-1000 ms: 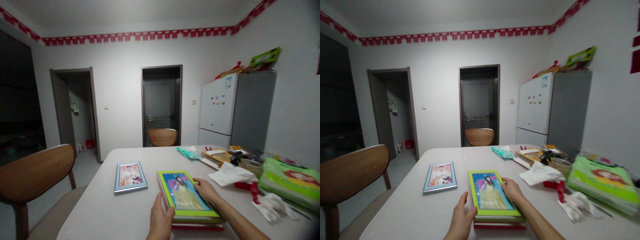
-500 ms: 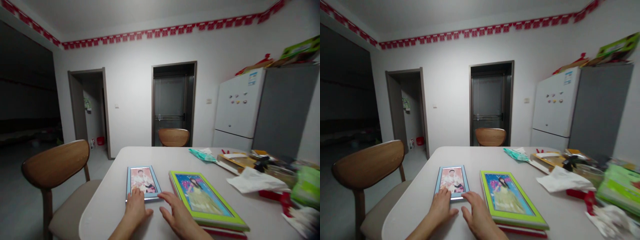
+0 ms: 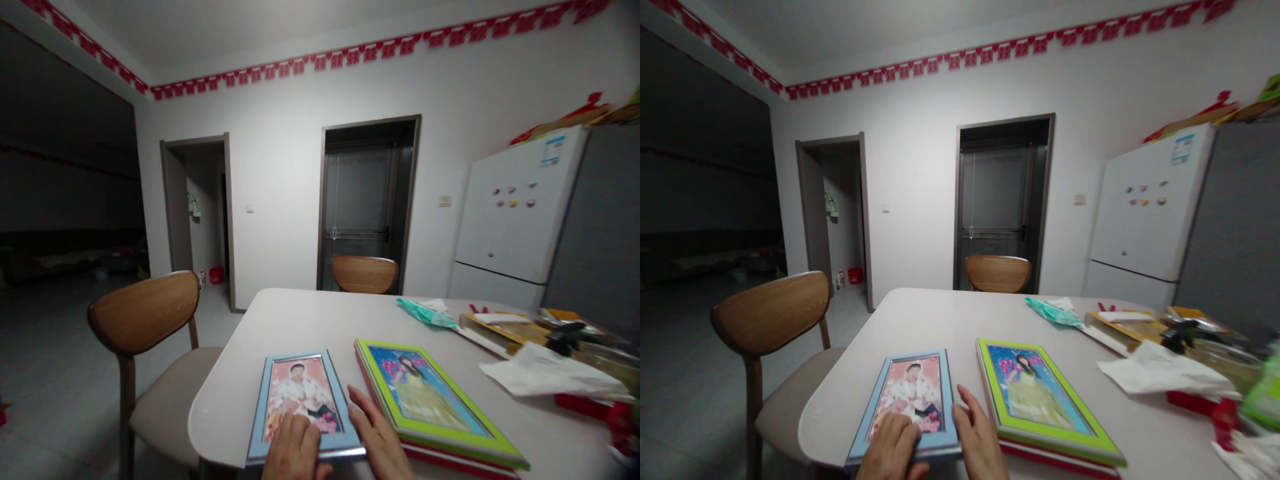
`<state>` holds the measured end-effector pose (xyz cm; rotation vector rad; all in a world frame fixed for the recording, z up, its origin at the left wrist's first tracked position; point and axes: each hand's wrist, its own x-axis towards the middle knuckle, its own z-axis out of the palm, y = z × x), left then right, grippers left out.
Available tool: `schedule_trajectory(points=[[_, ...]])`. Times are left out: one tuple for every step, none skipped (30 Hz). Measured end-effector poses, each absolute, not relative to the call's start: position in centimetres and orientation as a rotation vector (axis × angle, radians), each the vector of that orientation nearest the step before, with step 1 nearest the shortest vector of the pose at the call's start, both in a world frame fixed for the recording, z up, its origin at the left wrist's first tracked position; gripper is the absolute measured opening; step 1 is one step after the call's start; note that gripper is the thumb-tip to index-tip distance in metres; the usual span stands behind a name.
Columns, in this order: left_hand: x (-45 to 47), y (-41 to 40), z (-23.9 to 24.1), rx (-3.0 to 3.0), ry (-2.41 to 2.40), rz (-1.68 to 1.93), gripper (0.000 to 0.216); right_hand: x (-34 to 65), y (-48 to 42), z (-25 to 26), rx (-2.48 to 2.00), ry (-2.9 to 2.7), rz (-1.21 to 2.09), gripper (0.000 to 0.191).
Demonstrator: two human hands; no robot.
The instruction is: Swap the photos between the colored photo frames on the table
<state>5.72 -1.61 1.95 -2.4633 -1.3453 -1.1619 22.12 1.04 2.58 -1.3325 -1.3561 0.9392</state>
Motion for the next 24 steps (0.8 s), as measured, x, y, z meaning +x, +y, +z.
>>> schedule_trajectory(points=[[5.7, -1.9, 3.2, -2.453, -1.390, -1.304, 0.017, 21.9, 0.8, 3.2, -1.280, -1.342, 0.966, 0.059], [5.7, -2.1, 4.3, -2.431, -1.447, -1.469, 0.018, 21.5, 0.5, 3.8, -1.223, -1.355, 0.986, 0.059], [5.7, -2.3, 5.3, -2.403, -1.520, -1.647, 0.018, 21.1, 0.2, 4.3, -1.166, -1.395, 0.996, 0.058], [5.6, -2.5, 5.9, -2.355, -1.605, -1.836, 0.019, 20.5, 0.0, 4.7, -1.117, -1.462, 0.988, 0.057], [5.6, -2.6, 6.3, -2.292, -1.691, -2.021, 0.022, 19.9, -0.2, 5.1, -1.075, -1.557, 0.954, 0.056], [5.5, -2.6, 6.4, -2.211, -1.767, -2.201, 0.026, 19.3, -0.3, 5.2, -1.047, -1.667, 0.893, 0.056], [5.4, -2.5, 6.1, -2.127, -1.826, -2.369, 0.032, 18.8, -0.4, 5.2, -1.031, -1.777, 0.816, 0.057], [5.3, -2.5, 5.5, -2.053, -1.867, -2.517, 0.040, 18.3, -0.4, 5.0, -1.028, -1.875, 0.742, 0.059], [5.2, -2.4, 4.8, -1.984, -1.891, -2.647, 0.050, 18.0, -0.3, 4.6, -1.038, -1.959, 0.680, 0.061], [5.0, -2.3, 3.9, -1.921, -1.901, -2.764, 0.060, 17.9, -0.2, 4.2, -1.062, -2.029, 0.636, 0.063], [4.9, -2.2, 3.0, -1.867, -1.906, -2.860, 0.069, 17.8, -0.1, 3.7, -1.092, -2.086, 0.607, 0.065], [4.7, -2.2, 2.2, -1.816, -1.915, -2.929, 0.076, 17.9, 0.0, 3.2, -1.121, -2.133, 0.588, 0.066], [4.5, -2.2, 1.4, -1.773, -1.932, -2.969, 0.079, 18.1, 0.1, 2.7, -1.142, -2.176, 0.572, 0.066], [4.3, -2.2, 0.7, -1.738, -1.955, -2.985, 0.079, 18.3, 0.1, 2.3, -1.155, -2.213, 0.555, 0.065], [4.1, -2.4, 0.2, -1.730, -1.988, -2.973, 0.077, 18.6, 0.1, 1.9, -1.164, -2.242, 0.538, 0.063], [3.8, -2.5, -0.2, -1.748, -2.034, -2.934, 0.073, 18.8, 0.1, 1.7, -1.178, -2.261, 0.525, 0.061], [3.5, -2.6, -0.5, -1.787, -2.087, -2.872, 0.070, 19.1, 0.0, 1.6, -1.196, -2.275, 0.521, 0.060], [3.2, -2.8, -0.7, -1.840, -2.137, -2.793, 0.067, 19.3, -0.1, 1.6, -1.219, -2.287, 0.523, 0.059], [2.9, -2.9, -0.8, -1.904, -2.188, -2.692, 0.064, 19.4, -0.3, 1.8, -1.246, -2.299, 0.527, 0.059], [2.6, -3.1, -0.9, -1.969, -2.244, -2.568, 0.061, 19.5, -0.4, 2.0, -1.274, -2.310, 0.534, 0.058], [2.3, -3.2, -1.0, -2.030, -2.299, -2.428, 0.058, 19.6, -0.5, 2.2, -1.293, -2.324, 0.535, 0.058], [2.0, -3.3, -1.1, -2.085, -2.350, -2.277, 0.055, 19.6, -0.7, 2.5, -1.301, -2.340, 0.531, 0.056], [1.7, -3.5, -1.1, -2.143, -2.393, -2.112, 0.052, 19.7, -0.8, 2.7, -1.300, -2.356, 0.522, 0.054], [1.4, -3.6, -1.2, -2.208, -2.429, -1.932, 0.050, 19.8, -0.8, 3.0, -1.292, -2.373, 0.510, 0.052]])
